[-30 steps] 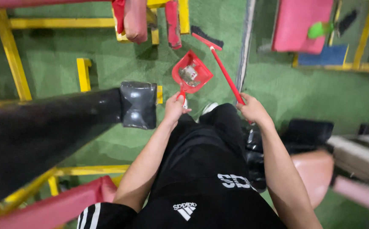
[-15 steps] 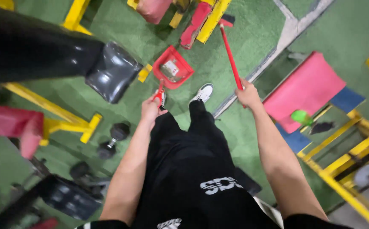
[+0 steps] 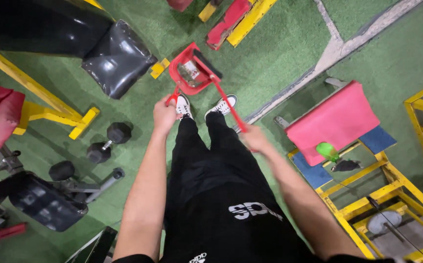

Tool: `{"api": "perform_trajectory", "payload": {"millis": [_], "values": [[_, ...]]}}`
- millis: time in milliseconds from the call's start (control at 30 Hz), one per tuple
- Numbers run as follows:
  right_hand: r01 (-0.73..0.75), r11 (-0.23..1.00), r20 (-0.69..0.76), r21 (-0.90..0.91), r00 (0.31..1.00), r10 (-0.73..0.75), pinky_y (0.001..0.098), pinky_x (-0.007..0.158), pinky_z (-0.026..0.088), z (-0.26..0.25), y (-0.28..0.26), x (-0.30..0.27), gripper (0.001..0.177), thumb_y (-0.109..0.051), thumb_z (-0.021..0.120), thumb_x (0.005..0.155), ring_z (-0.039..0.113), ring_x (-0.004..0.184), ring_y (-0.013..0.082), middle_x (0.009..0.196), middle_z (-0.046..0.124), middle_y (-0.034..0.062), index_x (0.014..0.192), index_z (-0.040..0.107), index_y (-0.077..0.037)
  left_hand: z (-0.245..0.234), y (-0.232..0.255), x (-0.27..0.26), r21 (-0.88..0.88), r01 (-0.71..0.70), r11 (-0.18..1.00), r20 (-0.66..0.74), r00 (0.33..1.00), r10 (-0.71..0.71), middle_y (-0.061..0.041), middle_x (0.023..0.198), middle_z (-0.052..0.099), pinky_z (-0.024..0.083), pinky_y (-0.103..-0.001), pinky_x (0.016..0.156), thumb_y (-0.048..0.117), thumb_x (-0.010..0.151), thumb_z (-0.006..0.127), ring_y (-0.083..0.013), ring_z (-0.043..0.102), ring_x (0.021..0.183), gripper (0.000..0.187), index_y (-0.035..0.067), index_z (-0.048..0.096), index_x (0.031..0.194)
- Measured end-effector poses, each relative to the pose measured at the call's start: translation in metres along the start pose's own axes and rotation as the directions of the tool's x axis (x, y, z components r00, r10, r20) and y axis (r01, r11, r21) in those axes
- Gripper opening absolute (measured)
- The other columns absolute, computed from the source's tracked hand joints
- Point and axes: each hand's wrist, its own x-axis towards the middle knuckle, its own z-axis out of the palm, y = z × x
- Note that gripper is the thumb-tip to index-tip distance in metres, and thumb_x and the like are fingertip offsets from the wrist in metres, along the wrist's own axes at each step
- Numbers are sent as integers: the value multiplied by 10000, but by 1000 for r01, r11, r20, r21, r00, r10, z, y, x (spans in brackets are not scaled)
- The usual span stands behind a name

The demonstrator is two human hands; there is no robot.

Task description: Sweeping the floor of a gym using a broom and dustpan.

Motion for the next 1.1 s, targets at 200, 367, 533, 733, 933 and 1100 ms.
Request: {"api": "perform_trajectory", "payload": {"millis": [200,367,533,733,933,1100], "values": [[-393,917,55,61,919,390,361,496,466,-107,-22,21,574,-123,544,873,568,506,181,614,613,59,1445,571,-171,-32,12,-11,77,50,996,-20,999,-48,-176,1028,686,695,-370,661,166,1011,596,-207,693,819,399,-24,639,1359],[-308,911,-92,274,935,343,377,454,477,-69,27,88,422,-90,541,854,588,528,182,705,628,64,1267,617,-41,-39,36,-25,305,27,952,30,999,-38,-117,931,747,641,-360,617,194,976,596,-202,735,717,354,71,684,1296],[-272,952,-10,140,961,276,382,529,517,100,59,60,290,-98,601,875,662,624,233,779,673,153,1113,687,42,-29,41,-28,428,-124,895,95,991,92,-159,806,740,587,-377,651,176,972,588,-227,735,661,344,137,725,1285],[-560,677,305,478,828,470,309,389,362,1,-51,-37,628,-72,559,853,440,464,105,626,491,-37,1463,562,-218,-31,63,-23,404,-130,905,189,980,57,-146,843,752,594,-366,639,177,990,553,-249,757,644,341,106,698,1290],[-546,628,120,554,799,589,316,373,355,-26,-9,-70,577,-25,552,876,438,419,119,575,483,-17,1429,580,-188,-55,86,-8,446,-230,865,367,928,58,-142,1036,755,656,-362,612,187,1001,565,-229,765,752,343,55,658,1304],[-433,539,-7,723,775,632,353,354,337,49,42,-43,523,-27,533,844,435,397,171,548,465,19,1336,524,-207,-48,80,0,528,-309,791,483,875,19,-155,1026,766,646,-351,619,186,997,573,-218,759,745,375,76,638,1349]]}}
